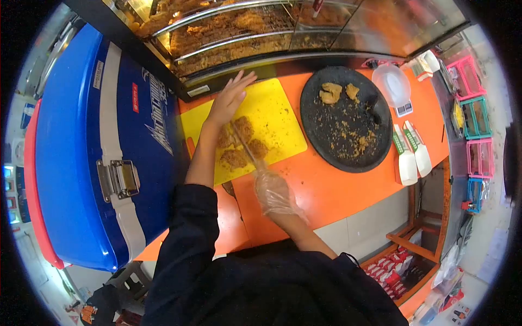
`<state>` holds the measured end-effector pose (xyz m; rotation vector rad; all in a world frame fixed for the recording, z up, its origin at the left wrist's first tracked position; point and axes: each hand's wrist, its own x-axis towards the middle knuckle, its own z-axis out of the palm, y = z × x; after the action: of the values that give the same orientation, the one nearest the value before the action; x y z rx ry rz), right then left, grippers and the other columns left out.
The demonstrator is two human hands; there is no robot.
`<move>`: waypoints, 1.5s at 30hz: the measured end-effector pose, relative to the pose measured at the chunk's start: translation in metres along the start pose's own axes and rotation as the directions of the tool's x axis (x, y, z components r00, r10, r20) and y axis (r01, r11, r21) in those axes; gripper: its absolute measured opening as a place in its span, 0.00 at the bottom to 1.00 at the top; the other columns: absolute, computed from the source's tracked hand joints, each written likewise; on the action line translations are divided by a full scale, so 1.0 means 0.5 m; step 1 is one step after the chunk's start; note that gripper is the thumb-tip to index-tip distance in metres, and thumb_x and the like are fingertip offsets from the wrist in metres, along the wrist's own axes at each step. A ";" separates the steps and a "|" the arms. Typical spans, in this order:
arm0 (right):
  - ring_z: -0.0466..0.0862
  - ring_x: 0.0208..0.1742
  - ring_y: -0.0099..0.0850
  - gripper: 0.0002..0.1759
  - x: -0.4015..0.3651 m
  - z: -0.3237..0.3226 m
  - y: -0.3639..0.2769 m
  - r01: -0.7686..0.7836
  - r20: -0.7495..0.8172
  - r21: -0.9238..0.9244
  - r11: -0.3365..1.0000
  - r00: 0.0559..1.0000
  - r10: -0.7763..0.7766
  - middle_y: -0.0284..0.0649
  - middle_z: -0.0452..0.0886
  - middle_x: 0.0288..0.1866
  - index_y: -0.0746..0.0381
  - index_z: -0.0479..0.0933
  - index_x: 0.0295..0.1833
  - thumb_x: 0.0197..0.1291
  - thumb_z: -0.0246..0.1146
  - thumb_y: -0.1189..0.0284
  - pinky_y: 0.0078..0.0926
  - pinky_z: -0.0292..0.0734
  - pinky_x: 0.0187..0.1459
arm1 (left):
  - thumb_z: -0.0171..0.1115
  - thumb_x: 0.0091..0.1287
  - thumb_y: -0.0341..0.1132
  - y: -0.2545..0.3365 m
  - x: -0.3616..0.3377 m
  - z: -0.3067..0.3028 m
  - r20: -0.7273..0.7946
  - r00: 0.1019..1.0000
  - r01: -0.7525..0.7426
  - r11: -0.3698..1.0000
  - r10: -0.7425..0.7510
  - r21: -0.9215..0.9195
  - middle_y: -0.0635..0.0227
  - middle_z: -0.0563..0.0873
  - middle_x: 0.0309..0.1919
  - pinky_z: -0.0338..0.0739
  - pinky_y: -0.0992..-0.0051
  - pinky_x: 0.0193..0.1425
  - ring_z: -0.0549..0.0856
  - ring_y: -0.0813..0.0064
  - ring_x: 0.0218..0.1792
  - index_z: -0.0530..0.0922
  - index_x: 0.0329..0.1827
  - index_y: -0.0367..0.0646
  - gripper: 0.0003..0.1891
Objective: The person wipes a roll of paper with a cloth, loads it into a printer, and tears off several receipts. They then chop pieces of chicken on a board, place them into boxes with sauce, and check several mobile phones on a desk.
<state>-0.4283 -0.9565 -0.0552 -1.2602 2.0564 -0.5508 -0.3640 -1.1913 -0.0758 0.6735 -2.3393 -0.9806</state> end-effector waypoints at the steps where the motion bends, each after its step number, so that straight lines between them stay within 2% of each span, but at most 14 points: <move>1: 0.79 0.24 0.45 0.17 -0.011 -0.007 -0.001 -0.020 -0.012 -0.004 1.000 1.000 0.020 0.47 0.77 0.23 0.63 0.71 0.42 0.67 0.43 0.61 0.41 0.73 0.25 | 0.36 0.72 0.46 0.014 0.008 0.002 -0.027 0.995 -0.098 0.995 0.098 -0.008 0.68 0.65 0.67 0.42 0.57 0.73 0.53 0.62 0.71 0.67 0.65 0.49 0.23; 7: 0.77 0.19 0.40 0.17 -0.002 0.039 0.052 0.188 -0.170 -0.457 0.869 0.941 -0.293 0.46 0.75 0.20 0.66 0.71 0.52 0.61 0.50 0.69 0.38 0.71 0.20 | 0.36 0.72 0.47 -0.029 0.008 0.045 0.063 0.998 -0.006 1.000 0.005 0.012 0.69 0.63 0.68 0.42 0.59 0.74 0.52 0.63 0.71 0.66 0.65 0.50 0.23; 10: 0.80 0.25 0.45 0.12 0.014 0.052 0.047 0.052 -0.084 -0.276 0.960 0.993 -0.078 0.48 0.77 0.24 0.63 0.70 0.43 0.64 0.46 0.67 0.40 0.74 0.28 | 0.35 0.72 0.47 -0.044 -0.005 0.053 0.076 0.996 0.050 0.999 -0.050 0.004 0.70 0.62 0.68 0.43 0.60 0.74 0.52 0.63 0.71 0.65 0.66 0.53 0.22; 14: 0.81 0.28 0.46 0.13 0.036 -0.007 -0.005 -0.016 0.114 -0.225 0.974 0.993 0.042 0.51 0.79 0.31 0.64 0.69 0.45 0.65 0.45 0.66 0.43 0.75 0.36 | 0.34 0.72 0.47 -0.061 -0.010 0.060 0.143 0.958 0.256 0.966 -0.247 -0.044 0.74 0.55 0.71 0.43 0.64 0.74 0.50 0.65 0.72 0.60 0.69 0.57 0.23; 17: 0.82 0.36 0.47 0.17 0.040 -0.013 -0.018 -0.176 0.206 -0.174 0.969 0.956 0.211 0.54 0.79 0.40 0.63 0.68 0.45 0.66 0.41 0.63 0.44 0.73 0.44 | 0.32 0.73 0.47 -0.071 -0.005 0.064 0.145 0.982 0.118 0.993 -0.118 0.005 0.76 0.51 0.72 0.42 0.65 0.75 0.46 0.67 0.73 0.55 0.71 0.58 0.24; 19: 0.80 0.44 0.46 0.23 0.033 -0.015 -0.028 -0.340 0.238 0.054 0.939 0.917 0.319 0.55 0.78 0.44 0.61 0.68 0.45 0.67 0.35 0.55 0.43 0.72 0.46 | 0.32 0.73 0.47 -0.079 -0.007 0.064 0.175 0.975 0.132 0.990 -0.137 0.041 0.75 0.51 0.72 0.42 0.65 0.75 0.45 0.68 0.73 0.54 0.71 0.57 0.24; 22: 0.81 0.41 0.46 0.28 0.040 0.015 -0.008 -0.219 0.223 -0.215 0.952 0.938 0.267 0.53 0.78 0.41 0.62 0.69 0.43 0.66 0.34 0.49 0.41 0.72 0.45 | 0.31 0.73 0.47 -0.096 -0.009 0.072 0.178 0.978 0.080 0.986 -0.105 0.144 0.74 0.51 0.72 0.41 0.66 0.75 0.44 0.69 0.73 0.51 0.72 0.54 0.25; 26: 0.80 0.34 0.47 0.26 0.057 0.066 0.030 -0.222 0.144 -0.121 0.968 0.960 0.238 0.51 0.78 0.37 0.63 0.69 0.42 0.66 0.37 0.51 0.43 0.74 0.40 | 0.31 0.73 0.46 -0.127 0.004 0.086 0.233 0.971 -0.045 0.923 -0.049 0.382 0.74 0.52 0.72 0.40 0.67 0.75 0.46 0.72 0.73 0.51 0.72 0.52 0.25; 29: 0.80 0.27 0.47 0.16 0.077 0.062 0.037 -0.228 0.252 -0.124 0.966 0.934 0.253 0.49 0.77 0.25 0.64 0.63 0.54 0.62 0.48 0.70 0.43 0.72 0.26 | 0.31 0.73 0.44 -0.126 0.003 0.091 0.216 0.973 -0.008 0.931 -0.076 0.365 0.70 0.51 0.72 0.39 0.67 0.75 0.46 0.69 0.73 0.49 0.72 0.49 0.25; 31: 0.79 0.28 0.43 0.20 0.059 0.096 0.083 0.041 0.022 -0.208 0.977 0.999 -0.037 0.48 0.78 0.28 0.64 0.67 0.57 0.63 0.48 0.67 0.42 0.73 0.29 | 0.32 0.72 0.41 -0.118 0.009 0.096 0.256 0.958 0.021 0.923 -0.128 0.385 0.68 0.52 0.72 0.39 0.65 0.75 0.47 0.66 0.73 0.51 0.72 0.49 0.25; 35: 0.80 0.28 0.42 0.24 0.055 0.070 0.073 0.138 0.033 -0.332 0.933 0.990 -0.135 0.48 0.78 0.26 0.64 0.62 0.63 0.61 0.50 0.69 0.41 0.73 0.28 | 0.29 0.73 0.50 -0.111 0.014 0.079 0.162 0.972 0.107 0.931 -0.172 0.350 0.72 0.54 0.71 0.41 0.66 0.75 0.50 0.69 0.72 0.56 0.71 0.56 0.25; 37: 0.79 0.27 0.50 0.12 0.030 -0.025 -0.011 0.102 0.124 -0.274 0.956 0.990 -0.070 0.52 0.78 0.25 0.62 0.65 0.48 0.64 0.48 0.66 0.46 0.71 0.26 | 0.31 0.73 0.48 -0.100 0.015 0.059 0.056 0.998 0.024 0.999 -0.022 -0.029 0.71 0.56 0.70 0.40 0.64 0.75 0.50 0.67 0.72 0.60 0.69 0.55 0.24; 41: 0.79 0.28 0.51 0.11 0.024 -0.053 0.011 0.046 0.052 -0.239 0.970 0.998 -0.035 0.53 0.77 0.25 0.61 0.65 0.46 0.65 0.47 0.65 0.49 0.71 0.29 | 0.31 0.73 0.45 -0.055 0.041 0.065 0.120 0.992 -0.030 0.997 0.022 0.064 0.67 0.58 0.70 0.40 0.62 0.74 0.51 0.62 0.72 0.58 0.69 0.49 0.24; 45: 0.81 0.32 0.47 0.19 0.040 -0.057 -0.002 -0.066 0.148 -0.350 0.934 0.981 0.124 0.51 0.79 0.29 0.61 0.68 0.53 0.66 0.43 0.60 0.46 0.73 0.32 | 0.31 0.73 0.46 -0.070 0.036 0.099 0.128 0.992 0.015 1.000 -0.015 -0.002 0.72 0.56 0.70 0.40 0.66 0.75 0.48 0.68 0.72 0.59 0.69 0.52 0.24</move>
<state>-0.4548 -0.9744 -0.0410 -1.3406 2.1146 -0.0332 -0.3996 -1.1996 -0.1275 0.6451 -2.4459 -1.0629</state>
